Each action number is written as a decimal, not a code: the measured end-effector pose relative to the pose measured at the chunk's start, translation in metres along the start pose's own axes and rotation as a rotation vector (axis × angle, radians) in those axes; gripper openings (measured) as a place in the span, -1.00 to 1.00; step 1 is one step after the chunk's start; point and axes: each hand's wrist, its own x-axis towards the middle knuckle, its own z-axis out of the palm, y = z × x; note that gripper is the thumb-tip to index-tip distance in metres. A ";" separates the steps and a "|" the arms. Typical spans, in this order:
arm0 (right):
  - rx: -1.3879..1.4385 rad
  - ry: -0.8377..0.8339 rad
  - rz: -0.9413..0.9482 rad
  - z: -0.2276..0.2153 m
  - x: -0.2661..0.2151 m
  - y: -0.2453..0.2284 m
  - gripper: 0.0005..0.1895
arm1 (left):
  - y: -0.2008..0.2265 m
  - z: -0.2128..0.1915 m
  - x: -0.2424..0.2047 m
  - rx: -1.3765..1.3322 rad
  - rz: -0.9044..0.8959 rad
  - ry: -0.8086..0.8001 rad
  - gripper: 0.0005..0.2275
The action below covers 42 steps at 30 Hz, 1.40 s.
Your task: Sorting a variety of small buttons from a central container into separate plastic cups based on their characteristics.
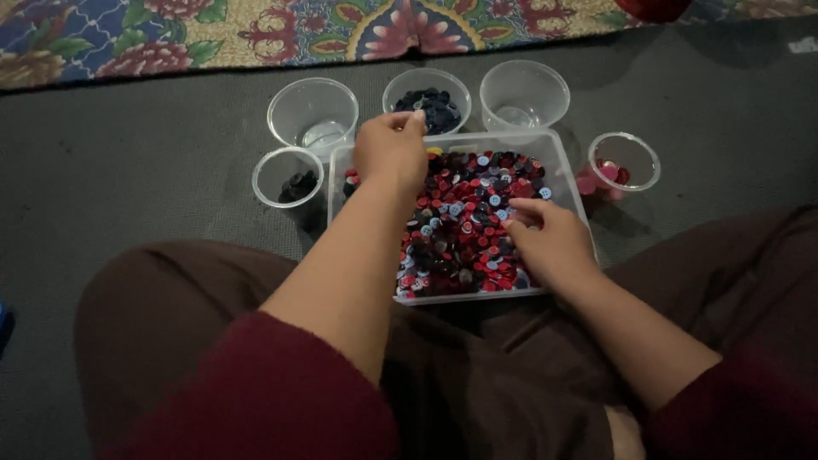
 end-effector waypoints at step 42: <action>0.002 -0.066 -0.215 -0.010 0.037 -0.045 -0.57 | -0.020 -0.035 -0.097 0.376 -0.172 -0.175 -0.39</action>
